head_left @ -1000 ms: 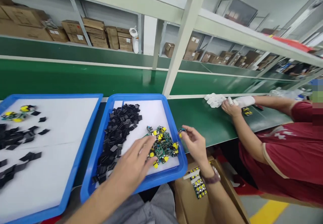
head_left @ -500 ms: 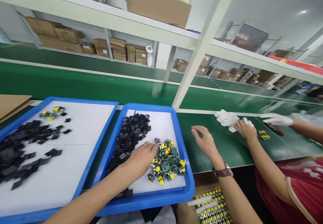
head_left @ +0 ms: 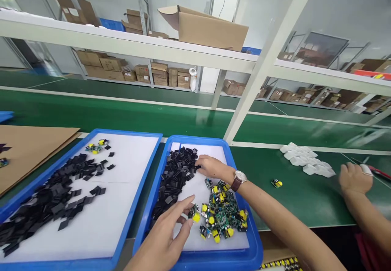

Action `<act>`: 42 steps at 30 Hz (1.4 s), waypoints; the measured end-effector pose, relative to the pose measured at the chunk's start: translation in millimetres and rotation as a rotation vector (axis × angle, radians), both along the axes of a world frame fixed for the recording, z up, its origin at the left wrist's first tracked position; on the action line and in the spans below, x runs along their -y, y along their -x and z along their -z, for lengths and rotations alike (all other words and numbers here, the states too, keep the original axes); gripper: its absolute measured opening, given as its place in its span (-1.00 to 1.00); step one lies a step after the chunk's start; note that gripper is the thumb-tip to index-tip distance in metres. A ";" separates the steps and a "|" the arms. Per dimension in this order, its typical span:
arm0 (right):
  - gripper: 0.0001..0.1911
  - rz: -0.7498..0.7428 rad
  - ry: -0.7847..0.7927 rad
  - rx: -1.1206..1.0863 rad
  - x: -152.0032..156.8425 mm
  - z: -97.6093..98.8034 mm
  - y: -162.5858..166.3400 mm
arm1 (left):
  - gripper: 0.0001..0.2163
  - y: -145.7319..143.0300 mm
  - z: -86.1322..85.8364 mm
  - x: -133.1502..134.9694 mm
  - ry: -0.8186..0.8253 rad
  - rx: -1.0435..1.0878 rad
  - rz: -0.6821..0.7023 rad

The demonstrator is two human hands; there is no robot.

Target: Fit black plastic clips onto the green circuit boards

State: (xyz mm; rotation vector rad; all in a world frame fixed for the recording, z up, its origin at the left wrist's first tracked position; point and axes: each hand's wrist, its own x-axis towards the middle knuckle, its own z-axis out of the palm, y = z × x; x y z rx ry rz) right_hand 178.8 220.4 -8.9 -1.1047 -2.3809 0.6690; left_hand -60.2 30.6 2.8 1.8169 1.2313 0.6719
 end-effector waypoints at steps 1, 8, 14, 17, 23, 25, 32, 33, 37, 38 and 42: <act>-0.80 0.017 0.016 -0.017 1.3 -0.3 -1.9 | -0.54 1.4 2.7 1.8 0.071 0.085 -0.027; -0.79 0.208 0.165 -0.280 35.7 -16.9 -21.3 | -0.48 -10.6 -5.9 -9.2 0.334 0.588 -0.157; -0.73 0.302 0.208 -0.542 112.1 -37.9 -21.2 | -0.55 -24.0 -10.4 -9.6 0.440 0.797 -0.208; -0.80 0.338 0.197 -0.664 151.5 -37.5 -15.6 | -0.59 -27.8 -11.3 -6.2 0.464 0.854 -0.192; -0.82 0.516 0.321 -0.892 188.1 -20.2 -8.8 | -0.59 -31.9 -17.1 3.5 0.310 0.645 -0.116; -0.78 0.537 0.367 -0.909 188.7 -17.1 -10.5 | -0.60 -32.9 -16.2 5.4 0.294 0.605 -0.099; -0.85 0.506 0.325 -0.910 188.9 -14.1 -15.2 | -0.59 -34.5 -14.2 10.2 -0.028 0.252 0.025; -0.90 0.512 0.281 -0.901 190.6 -13.2 -14.2 | -0.56 -36.0 -15.6 12.0 -0.075 0.197 0.044; -0.94 0.512 0.097 -0.822 199.1 -11.0 -9.7 | -0.43 -45.2 -22.9 18.0 -0.115 0.113 0.136; -0.91 0.499 0.060 -0.803 200.7 -11.4 -9.3 | -0.42 -47.3 -24.4 18.6 -0.108 0.120 0.151; -0.88 0.429 0.055 -0.828 202.7 -15.2 -11.7 | -0.44 -49.5 -26.3 18.3 -0.036 0.206 0.183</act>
